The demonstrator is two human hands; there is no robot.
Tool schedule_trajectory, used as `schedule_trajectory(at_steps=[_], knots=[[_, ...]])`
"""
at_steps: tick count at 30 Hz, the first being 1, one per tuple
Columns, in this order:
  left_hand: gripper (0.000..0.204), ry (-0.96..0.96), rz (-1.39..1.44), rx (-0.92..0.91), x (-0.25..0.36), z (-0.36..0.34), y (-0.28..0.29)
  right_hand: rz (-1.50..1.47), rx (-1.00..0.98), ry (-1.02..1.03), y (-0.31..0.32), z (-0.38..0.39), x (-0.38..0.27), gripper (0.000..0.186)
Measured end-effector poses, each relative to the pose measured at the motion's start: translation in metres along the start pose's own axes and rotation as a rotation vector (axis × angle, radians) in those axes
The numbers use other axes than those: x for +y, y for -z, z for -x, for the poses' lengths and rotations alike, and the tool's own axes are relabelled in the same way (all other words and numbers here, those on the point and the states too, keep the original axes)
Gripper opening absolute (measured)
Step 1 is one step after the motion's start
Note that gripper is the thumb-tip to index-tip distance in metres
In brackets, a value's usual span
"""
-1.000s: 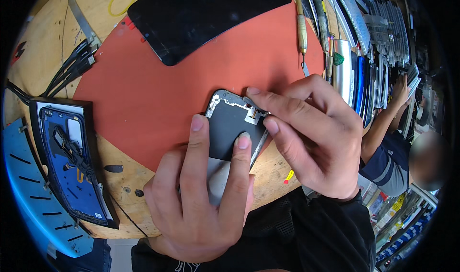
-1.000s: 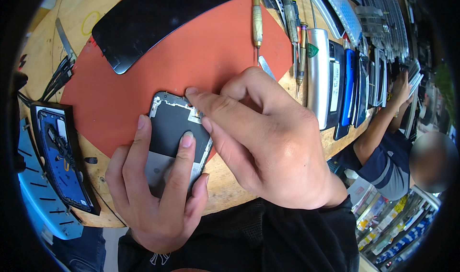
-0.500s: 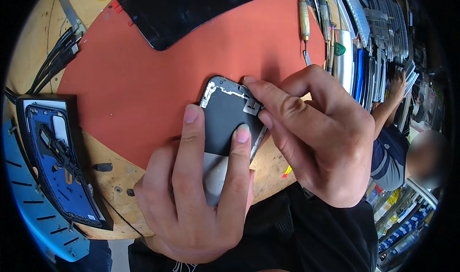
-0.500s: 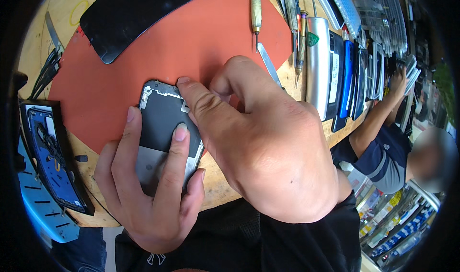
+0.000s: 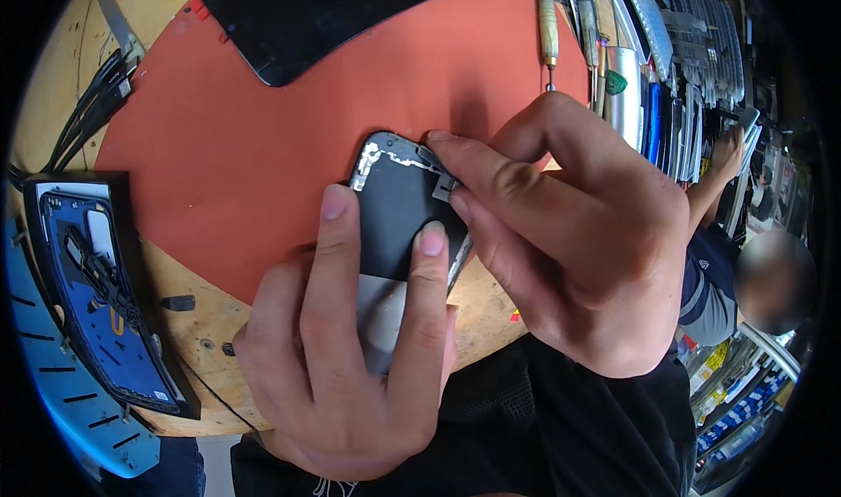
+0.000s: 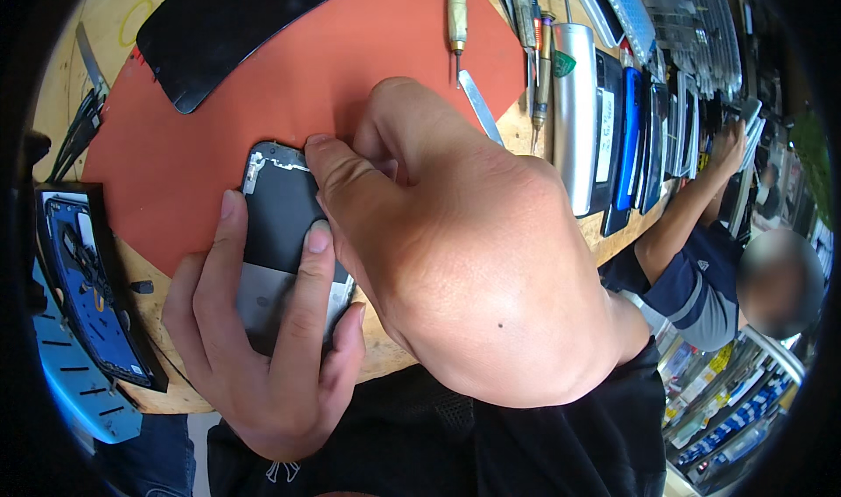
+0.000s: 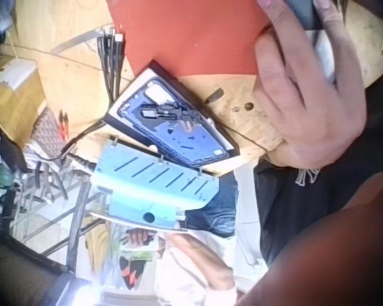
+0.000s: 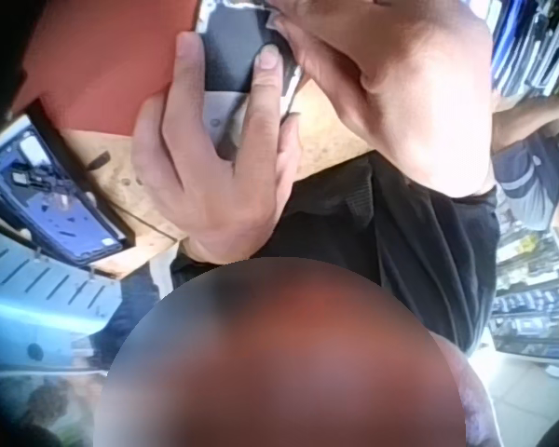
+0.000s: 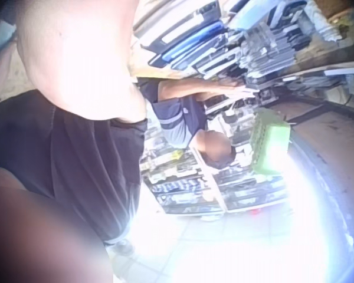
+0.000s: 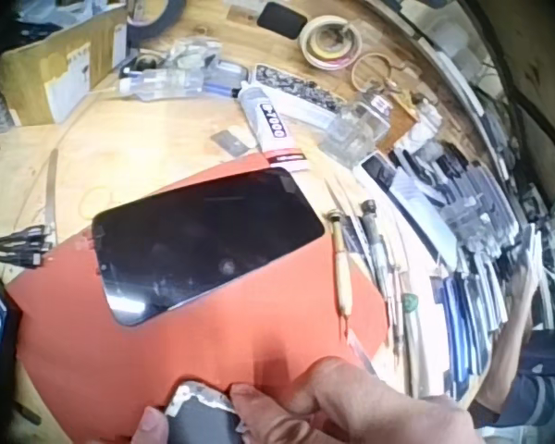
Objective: The person removes adhesive residue from a smartphone chassis, cleans the surface with a toothbrush, applies new adhesive tape, and applies glue to the edges. The person handles the phone chassis, adhesive tape, and glue bottle throughout the process.
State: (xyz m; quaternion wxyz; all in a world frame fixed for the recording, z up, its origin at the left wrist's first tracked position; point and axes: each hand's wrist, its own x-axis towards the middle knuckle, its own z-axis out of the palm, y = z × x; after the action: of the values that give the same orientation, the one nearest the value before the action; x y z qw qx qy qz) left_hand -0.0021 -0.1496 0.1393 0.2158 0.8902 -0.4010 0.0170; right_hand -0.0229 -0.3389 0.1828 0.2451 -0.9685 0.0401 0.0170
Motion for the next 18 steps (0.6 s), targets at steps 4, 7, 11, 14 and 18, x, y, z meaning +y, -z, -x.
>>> schedule_trajectory(at_steps=[4,7,11,14,18], knots=[[0.041,0.008,0.006,-0.001,0.000,0.001,0.000,-0.014,-0.008,-0.016,0.001,0.001,0.002,0.036],[0.042,0.013,-0.004,-0.009,0.001,0.001,0.000,0.007,-0.011,0.033,0.002,0.000,0.006,0.035],[0.042,-0.011,-0.023,0.005,-0.002,0.000,-0.002,-0.098,-0.011,0.076,0.003,-0.002,0.017,0.033],[0.042,-0.011,-0.011,-0.012,-0.002,0.002,-0.001,-0.184,-0.014,0.092,0.003,-0.002,0.024,0.032],[0.041,0.008,0.010,0.013,-0.001,0.004,-0.006,-0.207,-0.035,0.078,0.005,-0.001,0.026,0.032]])
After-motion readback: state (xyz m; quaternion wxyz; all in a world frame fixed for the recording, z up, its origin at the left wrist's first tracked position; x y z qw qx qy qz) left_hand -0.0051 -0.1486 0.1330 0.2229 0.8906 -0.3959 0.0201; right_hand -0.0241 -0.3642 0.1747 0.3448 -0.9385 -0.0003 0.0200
